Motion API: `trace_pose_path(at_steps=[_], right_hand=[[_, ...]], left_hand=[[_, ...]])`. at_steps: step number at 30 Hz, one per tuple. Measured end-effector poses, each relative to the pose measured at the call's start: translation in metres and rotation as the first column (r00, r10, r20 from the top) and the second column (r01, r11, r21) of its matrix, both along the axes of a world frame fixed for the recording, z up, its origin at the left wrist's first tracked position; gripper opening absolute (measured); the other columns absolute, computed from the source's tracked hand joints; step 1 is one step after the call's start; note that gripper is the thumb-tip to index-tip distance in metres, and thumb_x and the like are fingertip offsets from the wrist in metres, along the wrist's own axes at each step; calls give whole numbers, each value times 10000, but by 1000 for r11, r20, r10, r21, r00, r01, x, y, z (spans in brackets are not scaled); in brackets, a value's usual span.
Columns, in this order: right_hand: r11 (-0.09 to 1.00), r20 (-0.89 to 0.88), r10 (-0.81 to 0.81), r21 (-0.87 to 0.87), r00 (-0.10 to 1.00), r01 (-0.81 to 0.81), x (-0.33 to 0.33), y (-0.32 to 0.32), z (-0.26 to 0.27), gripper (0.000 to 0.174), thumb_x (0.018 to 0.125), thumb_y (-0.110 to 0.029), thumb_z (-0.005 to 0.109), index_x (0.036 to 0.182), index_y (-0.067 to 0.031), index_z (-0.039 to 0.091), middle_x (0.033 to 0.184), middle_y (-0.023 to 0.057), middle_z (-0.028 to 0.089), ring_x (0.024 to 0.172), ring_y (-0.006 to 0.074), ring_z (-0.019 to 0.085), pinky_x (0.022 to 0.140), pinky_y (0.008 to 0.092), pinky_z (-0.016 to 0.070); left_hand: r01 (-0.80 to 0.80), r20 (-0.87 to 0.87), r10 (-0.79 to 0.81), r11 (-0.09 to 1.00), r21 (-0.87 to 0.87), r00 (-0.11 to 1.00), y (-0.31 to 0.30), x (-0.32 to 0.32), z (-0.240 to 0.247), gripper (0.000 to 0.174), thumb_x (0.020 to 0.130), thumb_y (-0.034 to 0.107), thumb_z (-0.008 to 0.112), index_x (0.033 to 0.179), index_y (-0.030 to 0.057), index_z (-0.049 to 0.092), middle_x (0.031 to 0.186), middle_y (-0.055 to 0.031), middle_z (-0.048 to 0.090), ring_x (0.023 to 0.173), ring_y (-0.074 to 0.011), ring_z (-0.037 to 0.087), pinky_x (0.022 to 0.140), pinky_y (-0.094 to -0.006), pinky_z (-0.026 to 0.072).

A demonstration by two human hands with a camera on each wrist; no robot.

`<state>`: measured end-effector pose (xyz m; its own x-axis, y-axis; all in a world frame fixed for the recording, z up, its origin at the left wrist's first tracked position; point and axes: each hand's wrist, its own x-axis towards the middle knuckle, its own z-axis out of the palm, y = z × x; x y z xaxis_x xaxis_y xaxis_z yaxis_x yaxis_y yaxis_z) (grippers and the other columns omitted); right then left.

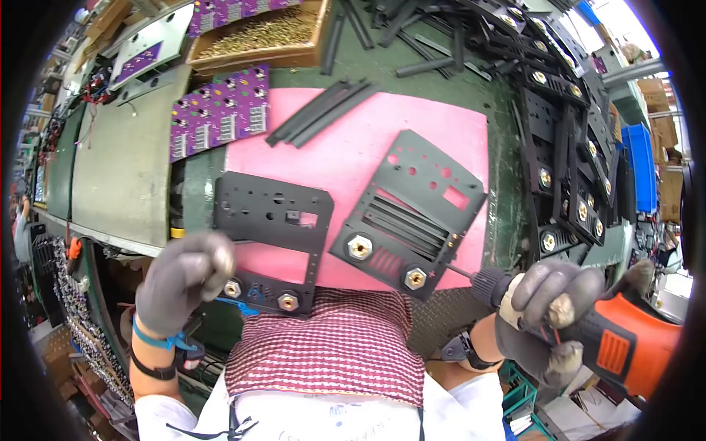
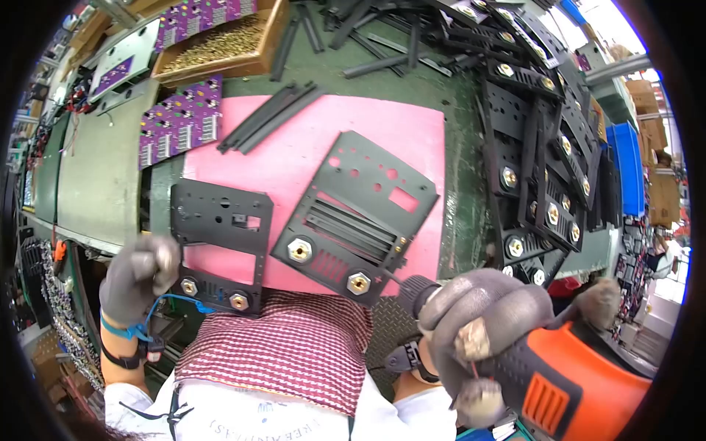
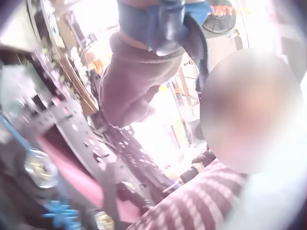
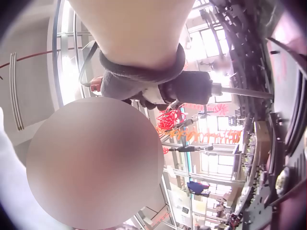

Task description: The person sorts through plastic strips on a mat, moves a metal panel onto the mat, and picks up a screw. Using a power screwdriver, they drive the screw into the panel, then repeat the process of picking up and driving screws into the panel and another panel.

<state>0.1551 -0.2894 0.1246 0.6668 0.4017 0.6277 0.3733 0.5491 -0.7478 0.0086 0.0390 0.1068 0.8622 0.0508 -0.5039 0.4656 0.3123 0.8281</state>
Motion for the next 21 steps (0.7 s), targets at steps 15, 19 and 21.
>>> trace_pose_path(at_steps=[15, 19, 21], right_hand=[[995, -142, 10, 105, 990, 5, -7, -14, -6, 319, 728, -156, 745, 819, 29, 501, 535, 75, 491, 372, 189, 476, 380, 354, 429], [999, -243, 17, 44, 970, -6, -15, -6, -7, 319, 716, -164, 755, 851, 10, 525, 535, 67, 510, 440, 198, 525, 509, 341, 471], [997, -222, -80, -39, 972, 73, -20, 8, -2, 320, 718, -167, 761, 863, 4, 533, 531, 64, 504, 461, 190, 530, 557, 342, 472]], left_hand=[[-61, 158, -522, 199, 978, 838, -17, -90, -45, 315, 656, 139, 770, 962, 120, 698, 569, -40, 480, 497, -215, 516, 437, -327, 385], [-73, 162, -349, 256, 964, 923, -15, -63, -16, 225, 638, 108, 788, 845, 87, 704, 596, -77, 523, 517, -253, 539, 456, -340, 411], [-108, 184, -351, 224, 969, 918, -11, -48, -36, 211, 655, 113, 783, 849, 88, 705, 606, -81, 525, 520, -248, 535, 465, -339, 407]])
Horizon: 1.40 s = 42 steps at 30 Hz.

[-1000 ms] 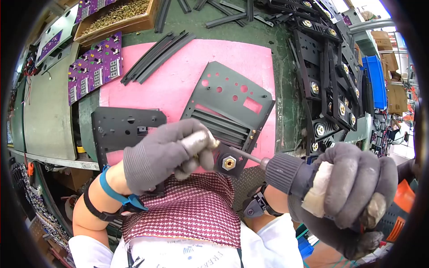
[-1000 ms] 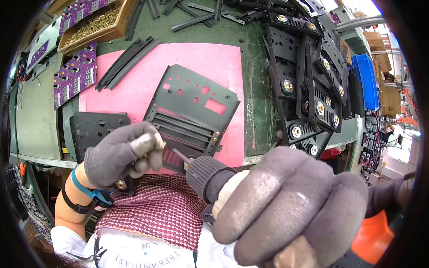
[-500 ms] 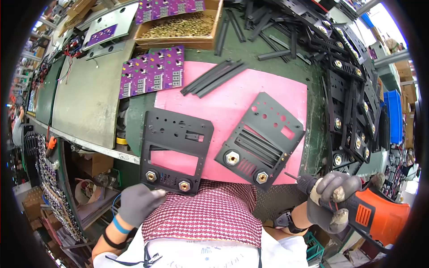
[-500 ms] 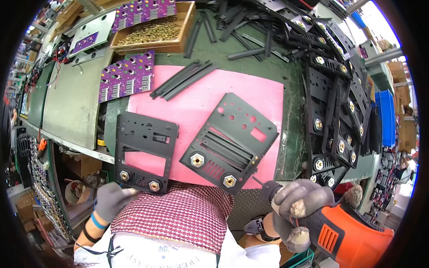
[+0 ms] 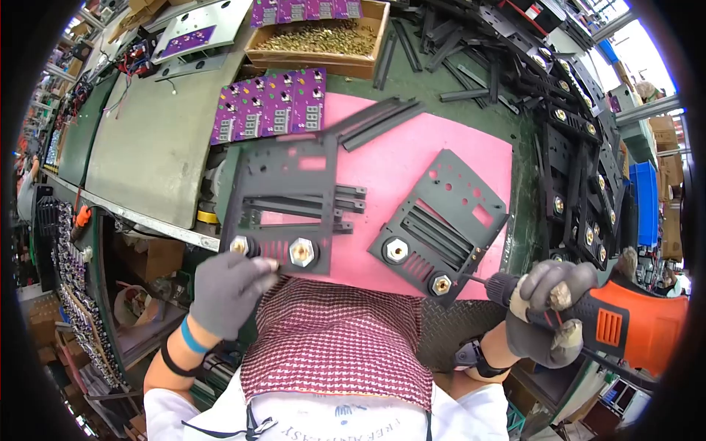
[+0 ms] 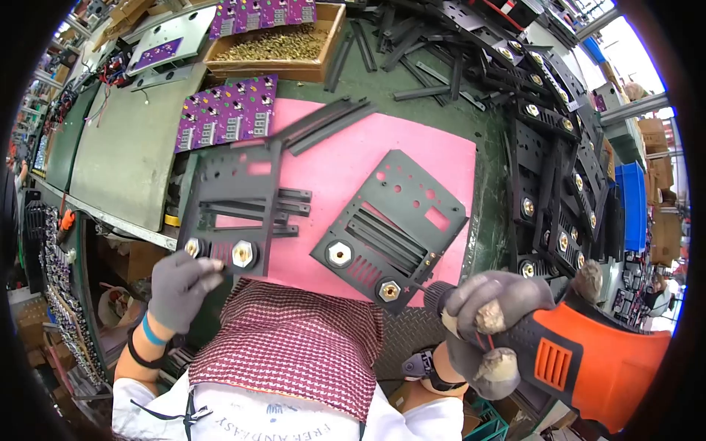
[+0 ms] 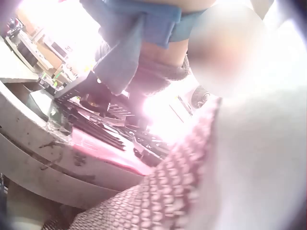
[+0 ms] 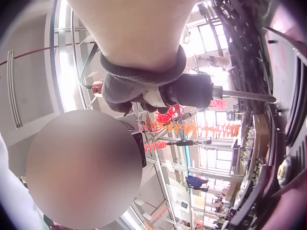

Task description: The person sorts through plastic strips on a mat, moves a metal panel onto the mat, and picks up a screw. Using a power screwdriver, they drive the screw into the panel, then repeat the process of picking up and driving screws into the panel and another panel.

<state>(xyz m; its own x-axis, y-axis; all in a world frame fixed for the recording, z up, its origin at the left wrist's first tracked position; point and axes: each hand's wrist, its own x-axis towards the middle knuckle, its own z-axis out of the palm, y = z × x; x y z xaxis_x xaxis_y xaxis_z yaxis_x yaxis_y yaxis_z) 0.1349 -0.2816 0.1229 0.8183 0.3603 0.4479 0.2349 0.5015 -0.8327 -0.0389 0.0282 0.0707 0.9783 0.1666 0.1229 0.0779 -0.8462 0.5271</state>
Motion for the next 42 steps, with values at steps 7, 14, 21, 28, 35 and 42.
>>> trace_pose_path(at_steps=[7, 14, 21, 28, 35, 42], right_hand=[[996, 58, 84, -11, 995, -83, 7, -6, -4, 226, 696, -157, 627, 779, -12, 475, 662, 24, 461, 427, 112, 454, 426, 256, 387], [992, 20, -124, 38, 992, 123, -4, -6, 10, 309, 666, -192, 686, 816, -62, 449, 499, 16, 397, 459, 92, 344, 406, 199, 295], [954, 60, -228, 216, 972, 210, -9, 4, 12, 313, 697, -140, 701, 868, -56, 452, 520, 25, 486, 424, 95, 442, 429, 165, 420], [952, 141, -146, 289, 979, 101, 1, 6, 9, 334, 681, -96, 732, 859, -54, 453, 516, 45, 501, 423, 104, 455, 411, 171, 418], [984, -266, -171, -5, 949, 176, -32, -43, 37, 296, 718, -34, 726, 860, -51, 466, 549, 85, 534, 481, 158, 493, 498, 312, 488], [996, -55, 71, 57, 996, -67, 3, -17, 20, 253, 743, -3, 695, 881, -55, 489, 576, 96, 551, 509, 174, 522, 520, 326, 499]], left_hand=[[-55, -111, 46, 995, -82, 993, -7, 21, -1, 184, 693, 155, 757, 845, 71, 696, 630, -64, 522, 565, -205, 538, 521, -320, 408], [-473, -477, -405, 117, -873, 780, -72, 89, 20, 350, 955, 186, 380, 1171, -35, 544, 815, -23, 506, 640, -67, 427, 552, -196, 344], [-267, -250, -599, 62, -962, 761, -117, 127, -20, 408, 953, 153, 454, 1322, -14, 406, 958, -101, 590, 652, -74, 422, 558, -205, 365], [-391, -238, -632, -113, -913, 737, -129, 131, -37, 336, 953, 379, 528, 1038, 54, 513, 628, -9, 459, 493, -69, 342, 432, -216, 249], [-430, -257, -562, -198, -881, 786, -128, 129, -33, 488, 890, 508, 567, 1016, 37, 556, 687, -7, 479, 536, -59, 349, 461, -213, 280], [-403, -219, -538, -251, -880, 814, -129, 130, -34, 573, 915, 512, 510, 1096, -28, 577, 671, -5, 481, 515, -74, 336, 465, -219, 284]])
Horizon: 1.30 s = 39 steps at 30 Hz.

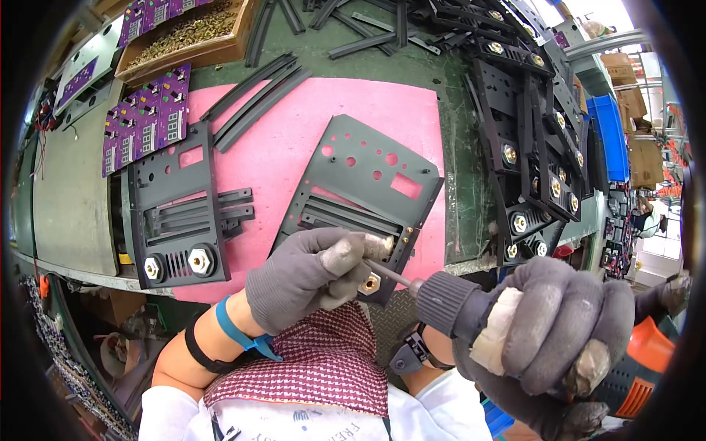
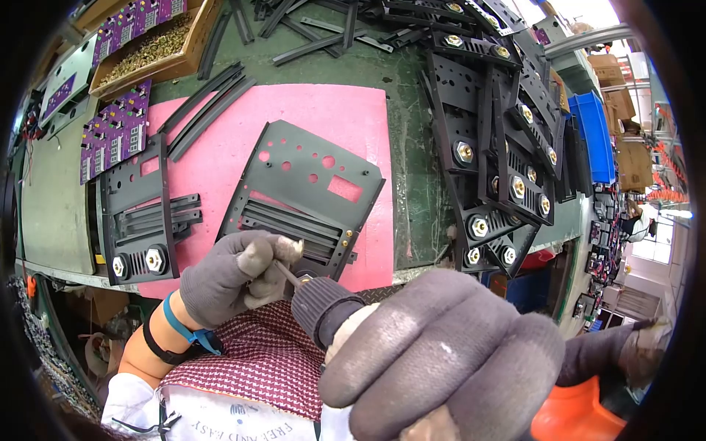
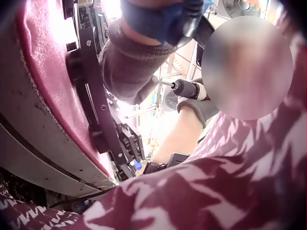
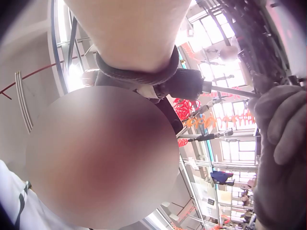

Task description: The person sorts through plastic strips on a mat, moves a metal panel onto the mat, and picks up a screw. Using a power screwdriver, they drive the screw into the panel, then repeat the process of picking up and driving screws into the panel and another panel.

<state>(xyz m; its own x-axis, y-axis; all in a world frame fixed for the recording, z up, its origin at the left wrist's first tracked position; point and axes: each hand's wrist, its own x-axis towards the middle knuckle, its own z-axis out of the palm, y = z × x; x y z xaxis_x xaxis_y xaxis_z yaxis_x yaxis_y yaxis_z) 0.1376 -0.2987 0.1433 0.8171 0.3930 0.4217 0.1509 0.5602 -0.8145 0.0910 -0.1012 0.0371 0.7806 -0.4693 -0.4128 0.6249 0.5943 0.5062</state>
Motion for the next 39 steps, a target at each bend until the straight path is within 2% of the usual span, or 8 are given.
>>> trace_pose_path(at_steps=[4, 6, 14, 16, 18, 21, 24, 39], right_hand=[[907, 294, 417, -189, 860, -376, 26, 1, -1, 332, 881, -280, 645, 1068, -40, 513, 888, 68, 549, 568, 162, 507, 522, 308, 465], [991, -27, -128, 19, 991, 129, -7, 19, 0, 245, 745, -10, 703, 874, -47, 499, 582, 104, 555, 524, 185, 535, 532, 331, 504], [998, -76, 51, -37, 996, -54, 5, 0, 1, 293, 737, -46, 733, 892, -44, 484, 597, 103, 556, 499, 178, 516, 522, 335, 494], [992, 3, 116, -48, 993, -115, 10, -3, -6, 300, 737, -52, 732, 894, -46, 477, 586, 100, 545, 484, 172, 501, 504, 321, 482], [999, 97, -15, 52, 995, 10, 8, 1, -13, 299, 740, -67, 722, 893, -45, 467, 571, 89, 529, 468, 149, 476, 471, 278, 450], [999, 251, 20, -32, 968, -12, 16, -12, -27, 384, 759, -138, 706, 1017, 9, 464, 670, 59, 532, 461, 90, 447, 437, 221, 401], [999, 247, -9, -46, 969, 21, 21, -9, -36, 396, 755, -141, 710, 1030, 8, 466, 670, 57, 534, 462, 94, 455, 436, 222, 407], [995, 211, -60, -64, 976, 75, 14, -36, -56, 464, 738, -154, 732, 1095, 3, 480, 669, 48, 543, 467, 111, 497, 431, 225, 437]], left_hand=[[105, 8, -105, 994, 36, 994, 1, -1, 2, 602, 884, 542, 529, 1073, -26, 592, 597, 10, 428, 471, -78, 298, 446, -224, 260], [101, -6, -101, 994, 36, 995, 0, -1, 5, 604, 878, 552, 528, 1064, -18, 598, 598, 13, 420, 477, -75, 299, 447, -223, 256], [92, 25, -93, 995, 38, 995, 1, 1, 15, 648, 887, 580, 490, 1141, -6, 601, 636, 24, 421, 512, -59, 312, 461, -215, 255], [171, -18, -181, 887, 428, 983, 15, 3, 34, 708, 878, 603, 489, 1184, -30, 579, 657, 29, 426, 529, -57, 329, 468, -216, 273], [52, 216, -150, 914, 403, 965, 29, -10, 16, 629, 846, 539, 589, 1173, 1, 598, 645, 5, 453, 519, -89, 363, 470, -233, 303], [-502, 448, -708, 152, 851, 546, 26, -25, 7, 416, 672, 338, 766, 1000, 96, 679, 614, -32, 455, 504, -185, 444, 454, -302, 342], [-674, 367, -872, 60, 736, 323, 25, -31, -11, 333, 671, 294, 754, 931, 96, 687, 593, -2, 417, 508, -171, 459, 447, -309, 353], [-645, 418, -892, 218, 732, 174, 10, -34, -20, 271, 706, 213, 716, 938, 80, 677, 608, 18, 366, 555, -154, 457, 465, -296, 336]])
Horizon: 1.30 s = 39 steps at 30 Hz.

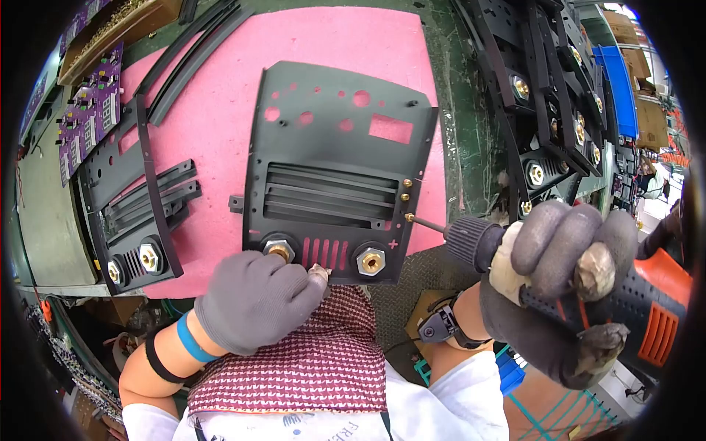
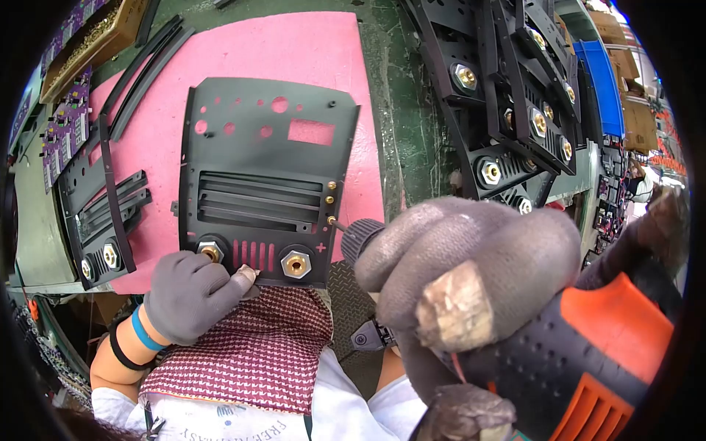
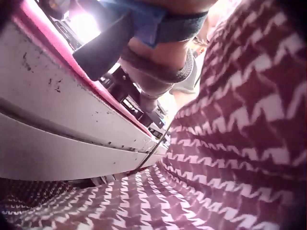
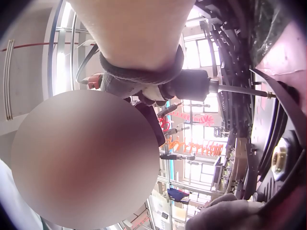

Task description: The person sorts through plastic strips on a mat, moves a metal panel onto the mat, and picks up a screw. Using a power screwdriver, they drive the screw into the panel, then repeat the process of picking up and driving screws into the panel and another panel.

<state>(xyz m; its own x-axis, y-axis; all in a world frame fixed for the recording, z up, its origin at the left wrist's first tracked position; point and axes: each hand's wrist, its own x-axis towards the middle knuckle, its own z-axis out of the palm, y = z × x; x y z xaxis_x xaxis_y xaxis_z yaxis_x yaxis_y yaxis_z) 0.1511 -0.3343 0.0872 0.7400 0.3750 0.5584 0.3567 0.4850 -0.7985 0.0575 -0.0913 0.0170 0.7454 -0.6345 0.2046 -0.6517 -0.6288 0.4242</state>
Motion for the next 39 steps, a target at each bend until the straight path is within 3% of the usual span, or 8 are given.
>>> trace_pose_path(at_steps=[16, 32, 35, 36, 37, 39], right_hand=[[1000, 14, 2, -14, 1000, -2, -1, -8, -4, 541, 720, -169, 755, 1165, -2, 494, 668, 39, 553, 473, 130, 542, 425, 228, 470], [994, 40, 100, -40, 994, -99, 11, 27, -8, 616, 704, -183, 776, 1230, -7, 508, 668, 30, 563, 478, 148, 584, 420, 230, 500], [936, -99, 307, -148, 947, -319, 33, 7, -6, 242, 743, -121, 758, 841, -74, 541, 658, 128, 616, 541, 238, 619, 498, 293, 533], [905, -152, 362, -179, 920, -385, 35, 4, -4, 205, 756, -100, 751, 711, -96, 552, 655, 160, 633, 562, 268, 631, 523, 314, 544], [905, -144, 362, -181, 921, -384, 37, 1, -1, 205, 756, -100, 751, 711, -96, 552, 655, 160, 633, 562, 268, 631, 523, 314, 544], [882, -149, 432, -135, 890, -451, 41, 1, 8, 226, 737, -89, 763, 723, -82, 538, 644, 154, 627, 531, 251, 612, 500, 304, 531]], left_hand=[[21, -5, -22, 999, -50, 1000, 0, 4, -5, 275, 673, 194, 742, 909, 74, 672, 610, 18, 370, 524, -135, 432, 439, -280, 315], [27, 55, -24, 998, -55, 998, 1, -2, -8, 97, 690, 136, 693, 765, 99, 646, 595, 23, 391, 531, -115, 452, 425, -257, 331], [-14, 50, 17, 998, -56, 999, -4, 2, -7, 124, 699, 142, 688, 803, 94, 641, 606, 20, 417, 548, -124, 474, 436, -266, 352], [-41, 23, 43, 996, -78, 999, -6, 4, -6, 143, 705, 144, 685, 829, 90, 638, 613, 16, 433, 558, -133, 489, 442, -275, 366], [-41, 31, 44, 996, -77, 999, -8, 8, -5, 143, 705, 144, 685, 829, 90, 638, 613, 16, 433, 558, -133, 489, 442, -275, 366], [-44, -149, 32, 996, -75, 988, -11, 13, -2, 216, 725, 198, 693, 885, 67, 632, 630, -2, 461, 564, -175, 512, 454, -301, 395]])
